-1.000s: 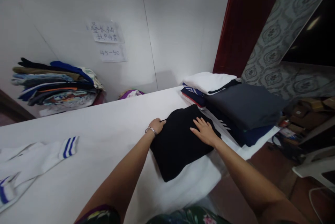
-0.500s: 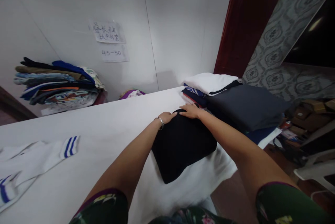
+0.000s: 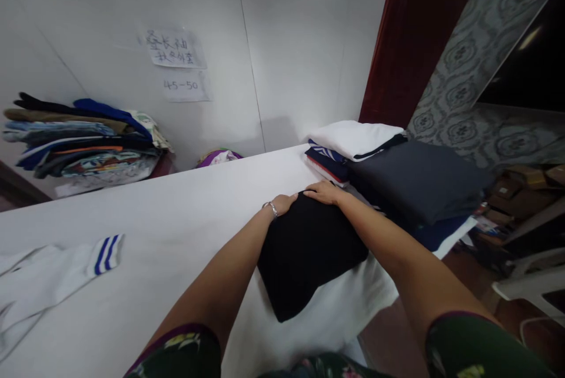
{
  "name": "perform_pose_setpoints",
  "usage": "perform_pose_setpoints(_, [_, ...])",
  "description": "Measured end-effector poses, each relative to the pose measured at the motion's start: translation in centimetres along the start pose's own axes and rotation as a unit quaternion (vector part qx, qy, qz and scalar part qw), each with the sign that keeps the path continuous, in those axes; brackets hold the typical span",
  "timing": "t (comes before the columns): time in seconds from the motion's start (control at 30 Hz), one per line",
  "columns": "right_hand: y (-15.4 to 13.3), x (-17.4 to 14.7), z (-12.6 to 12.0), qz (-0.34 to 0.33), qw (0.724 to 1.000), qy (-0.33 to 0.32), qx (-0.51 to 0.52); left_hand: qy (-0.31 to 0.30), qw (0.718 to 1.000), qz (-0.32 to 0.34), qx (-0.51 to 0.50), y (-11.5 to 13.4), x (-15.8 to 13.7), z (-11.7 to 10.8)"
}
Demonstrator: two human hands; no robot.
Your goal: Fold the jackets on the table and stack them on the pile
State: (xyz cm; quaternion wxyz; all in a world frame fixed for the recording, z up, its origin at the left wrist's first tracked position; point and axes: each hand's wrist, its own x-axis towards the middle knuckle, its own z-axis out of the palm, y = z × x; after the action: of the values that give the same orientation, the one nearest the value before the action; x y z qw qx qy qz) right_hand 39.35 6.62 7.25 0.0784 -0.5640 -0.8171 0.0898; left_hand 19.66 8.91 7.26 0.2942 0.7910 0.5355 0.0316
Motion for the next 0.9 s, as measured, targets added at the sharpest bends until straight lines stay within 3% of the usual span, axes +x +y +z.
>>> perform_pose_setpoints(0.23, [0.5,-0.1,2.0,0.021,0.999,0.025,0.001,0.053,0.996,-0.022,0.066,0.6,-0.9,-0.5])
perform_pose_setpoints(0.3, [0.6,-0.2,2.2,0.023,0.999,0.027,0.003,0.086,0.994,0.006,0.072,1.2,-2.6,-0.7])
perform_pose_setpoints(0.37, [0.6,-0.2,2.3,0.029,0.999,0.028,0.005,0.111,0.987,0.078,0.087,1.9,-4.6,-0.3])
perform_pose_setpoints(0.47, [0.3,0.0,2.0,0.039,0.999,0.017,0.016,0.069,0.979,0.154,0.117,2.2,-6.9,1.3])
perform_pose_setpoints(0.57, [-0.3,-0.2,0.5,0.058,0.998,0.011,0.034,0.001,0.984,0.131,0.123,1.7,-7.6,2.5])
perform_pose_setpoints(0.73, [-0.4,-4.2,-2.0,0.053,0.990,0.110,0.073,0.001,0.985,0.124,0.121,1.3,-7.1,2.6])
perform_pose_setpoints(0.8, [0.4,-6.6,-1.3,0.071,0.987,0.121,0.085,0.002,0.985,0.123,0.121,1.5,-7.1,2.6])
perform_pose_setpoints(0.9, [2.2,-9.6,1.1,0.158,0.973,0.076,0.148,0.008,0.984,0.124,0.125,1.8,-7.2,2.7])
